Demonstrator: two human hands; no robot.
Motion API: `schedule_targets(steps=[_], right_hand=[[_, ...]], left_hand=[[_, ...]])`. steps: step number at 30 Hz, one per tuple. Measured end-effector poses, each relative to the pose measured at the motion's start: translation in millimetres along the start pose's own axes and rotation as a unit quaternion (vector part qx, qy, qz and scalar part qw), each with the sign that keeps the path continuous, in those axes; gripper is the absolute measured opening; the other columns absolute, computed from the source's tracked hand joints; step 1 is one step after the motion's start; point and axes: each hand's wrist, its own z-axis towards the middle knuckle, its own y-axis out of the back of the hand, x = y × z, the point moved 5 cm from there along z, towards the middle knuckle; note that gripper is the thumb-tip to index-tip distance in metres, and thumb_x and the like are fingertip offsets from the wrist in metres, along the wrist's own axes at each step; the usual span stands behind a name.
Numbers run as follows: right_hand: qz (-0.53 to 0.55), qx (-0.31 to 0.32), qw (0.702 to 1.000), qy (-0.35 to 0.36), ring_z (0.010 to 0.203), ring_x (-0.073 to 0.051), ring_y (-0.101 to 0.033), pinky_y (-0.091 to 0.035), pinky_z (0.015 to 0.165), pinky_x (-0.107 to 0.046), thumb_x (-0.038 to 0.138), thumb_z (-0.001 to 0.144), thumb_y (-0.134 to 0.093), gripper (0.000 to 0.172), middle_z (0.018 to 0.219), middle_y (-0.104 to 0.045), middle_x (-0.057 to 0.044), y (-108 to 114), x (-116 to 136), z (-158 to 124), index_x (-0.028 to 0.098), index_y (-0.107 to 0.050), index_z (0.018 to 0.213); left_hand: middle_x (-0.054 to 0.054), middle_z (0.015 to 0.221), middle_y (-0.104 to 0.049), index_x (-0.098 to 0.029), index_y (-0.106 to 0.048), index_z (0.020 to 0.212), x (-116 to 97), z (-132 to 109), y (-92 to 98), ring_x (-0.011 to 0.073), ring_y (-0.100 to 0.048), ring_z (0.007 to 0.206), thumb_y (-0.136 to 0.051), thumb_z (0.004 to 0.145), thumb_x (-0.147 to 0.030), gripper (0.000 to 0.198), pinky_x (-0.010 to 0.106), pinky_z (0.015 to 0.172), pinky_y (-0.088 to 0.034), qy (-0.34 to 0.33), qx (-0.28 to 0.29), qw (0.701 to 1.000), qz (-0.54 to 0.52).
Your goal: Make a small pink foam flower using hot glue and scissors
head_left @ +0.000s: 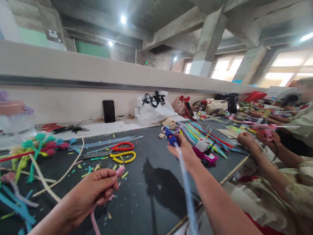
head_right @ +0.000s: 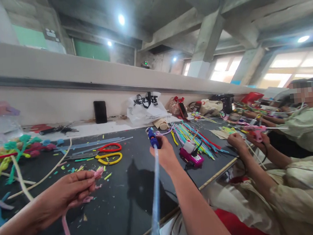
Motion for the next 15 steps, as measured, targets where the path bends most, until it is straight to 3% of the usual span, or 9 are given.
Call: schedule_targets(steps=[5, 10, 15], right_hand=[[0.147, 0.076, 0.985, 0.038, 0.058, -0.013, -0.052, -0.042, 0.053, -0.023, 0.043, 0.08, -0.046, 0.03, 0.063, -0.055, -0.001, -15, 24, -24, 0.016, -0.057, 0.086], [0.187, 0.137, 0.971, 0.051, 0.048, -0.011, -0.052, -0.043, 0.051, -0.022, 0.037, 0.08, -0.051, 0.02, 0.06, -0.057, 0.0, -41, 50, -46, 0.018, -0.054, 0.084], [0.207, 0.18, 0.96, 0.05, 0.043, -0.008, -0.046, -0.037, 0.044, -0.02, 0.032, 0.076, -0.057, 0.017, 0.067, -0.06, 0.0, -51, 62, -63, 0.018, -0.055, 0.085]], left_hand=[[-0.002, 0.062, -0.052, -0.014, -0.06, 0.087, -1, -3, -4.6, 0.0029, -0.032, 0.044, -0.069, 0.067, -0.04, 0.034, 0.013, 0.038, -0.019, -0.001, -0.006, 1.0, 0.001], [-0.002, 0.064, -0.053, -0.014, -0.058, 0.084, 1, -1, -7.3, 0.0022, -0.033, 0.045, -0.068, 0.067, -0.041, 0.034, 0.012, 0.037, -0.018, -0.002, -0.001, 1.0, 0.009], [-0.004, 0.061, -0.051, -0.015, -0.057, 0.084, 3, 2, -3.1, 0.0022, -0.034, 0.044, -0.064, 0.072, -0.043, 0.031, 0.012, 0.038, -0.021, -0.024, -0.003, 1.0, 0.001]])
